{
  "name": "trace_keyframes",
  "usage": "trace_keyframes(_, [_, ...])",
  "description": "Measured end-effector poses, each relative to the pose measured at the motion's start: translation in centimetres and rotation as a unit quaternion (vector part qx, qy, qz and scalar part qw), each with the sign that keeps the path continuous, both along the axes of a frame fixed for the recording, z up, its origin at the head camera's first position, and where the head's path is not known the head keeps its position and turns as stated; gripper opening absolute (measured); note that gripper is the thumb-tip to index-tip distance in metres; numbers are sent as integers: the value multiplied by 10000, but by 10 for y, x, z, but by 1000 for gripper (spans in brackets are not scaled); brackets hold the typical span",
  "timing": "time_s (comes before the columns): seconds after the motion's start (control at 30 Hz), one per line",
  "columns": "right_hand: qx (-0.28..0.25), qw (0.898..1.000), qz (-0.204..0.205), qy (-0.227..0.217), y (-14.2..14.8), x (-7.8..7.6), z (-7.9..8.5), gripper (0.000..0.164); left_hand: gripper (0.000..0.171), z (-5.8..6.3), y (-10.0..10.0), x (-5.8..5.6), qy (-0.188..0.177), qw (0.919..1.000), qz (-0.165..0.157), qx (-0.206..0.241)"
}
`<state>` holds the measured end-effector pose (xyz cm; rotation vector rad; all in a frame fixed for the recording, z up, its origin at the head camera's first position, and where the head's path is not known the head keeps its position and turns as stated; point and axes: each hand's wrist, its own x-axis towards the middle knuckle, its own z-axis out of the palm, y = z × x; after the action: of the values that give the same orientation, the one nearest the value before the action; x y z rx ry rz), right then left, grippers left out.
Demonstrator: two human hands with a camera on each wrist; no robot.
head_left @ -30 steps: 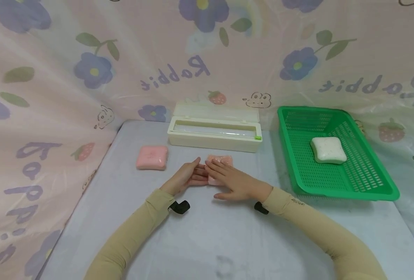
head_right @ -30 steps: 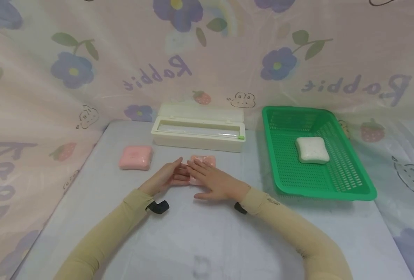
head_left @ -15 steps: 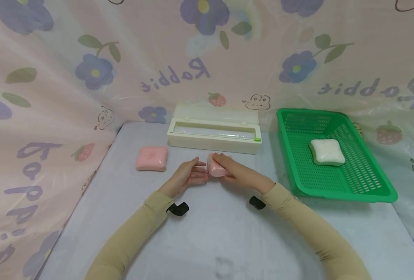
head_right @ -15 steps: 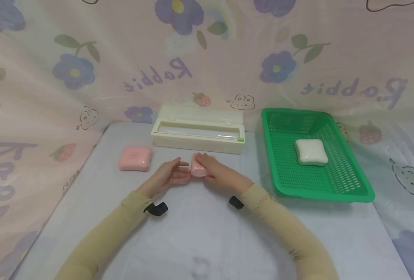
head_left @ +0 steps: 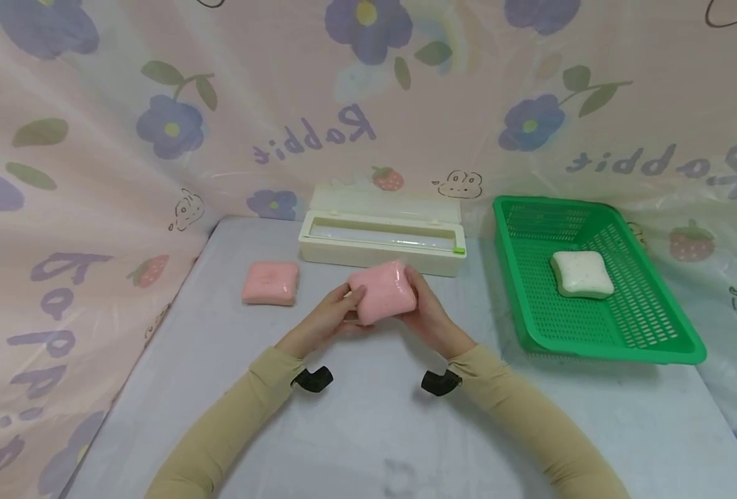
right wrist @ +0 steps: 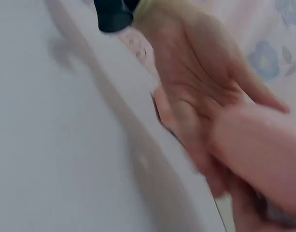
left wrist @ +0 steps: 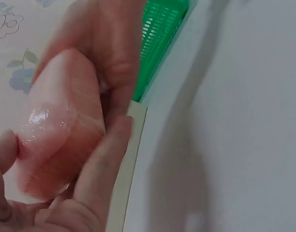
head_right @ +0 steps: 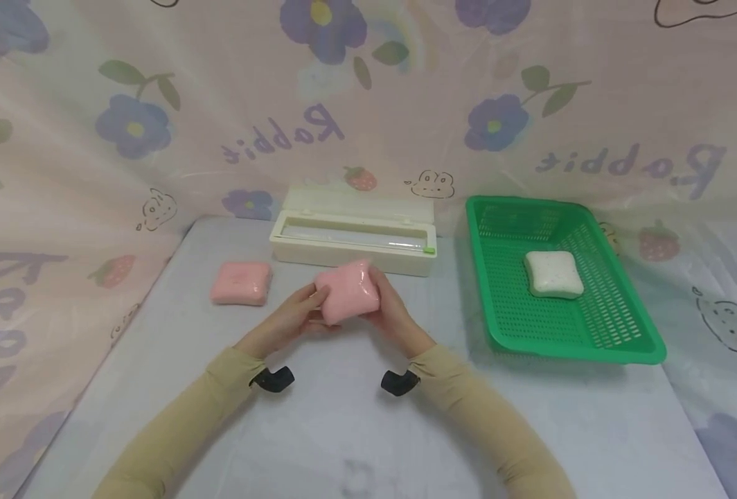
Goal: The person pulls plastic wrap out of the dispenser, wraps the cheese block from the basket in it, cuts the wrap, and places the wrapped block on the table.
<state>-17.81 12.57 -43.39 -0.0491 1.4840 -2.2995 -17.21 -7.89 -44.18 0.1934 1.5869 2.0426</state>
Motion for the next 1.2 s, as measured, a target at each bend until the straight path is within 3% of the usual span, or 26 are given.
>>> trace_keyframes(0.13, [-351,9907,-1145,-642,-17,5,-4,63,49,1,1,6,257,9996,78,96])
trace_keyframes(0.23, [-115,9863,-1480,-720,-28,7,-7,60,49,0,-5,8,238,9994,241,-8])
trace_keyframes(0.3, [165,9883,-1372,-640,-35,9,-9,54,49,0,-14,8,183,9990,369,-160])
trace_keyframes(0.4, [530,9934,-899,-472,-43,11,-13,43,51,-1,-34,7,85,9974,521,-494])
trace_keyframes(0.6, [651,9962,-201,-540,-59,14,-17,25,63,-3,-76,13,-26,9904,642,-1226])
trace_keyframes(0.8, [773,9961,375,-210,-77,19,-18,23,58,-2,-114,20,37,9817,939,-1659])
trace_keyframes(0.93, [679,9953,686,-26,-90,20,-21,30,55,4,-138,22,157,9729,876,-2136])
trace_keyframes(1.07, [474,9948,900,-112,-104,22,-28,31,50,7,-159,21,335,9633,738,-2561])
trace_keyframes(1.2, [176,9947,953,-338,-120,24,-34,29,56,9,-175,24,631,9448,776,-3119])
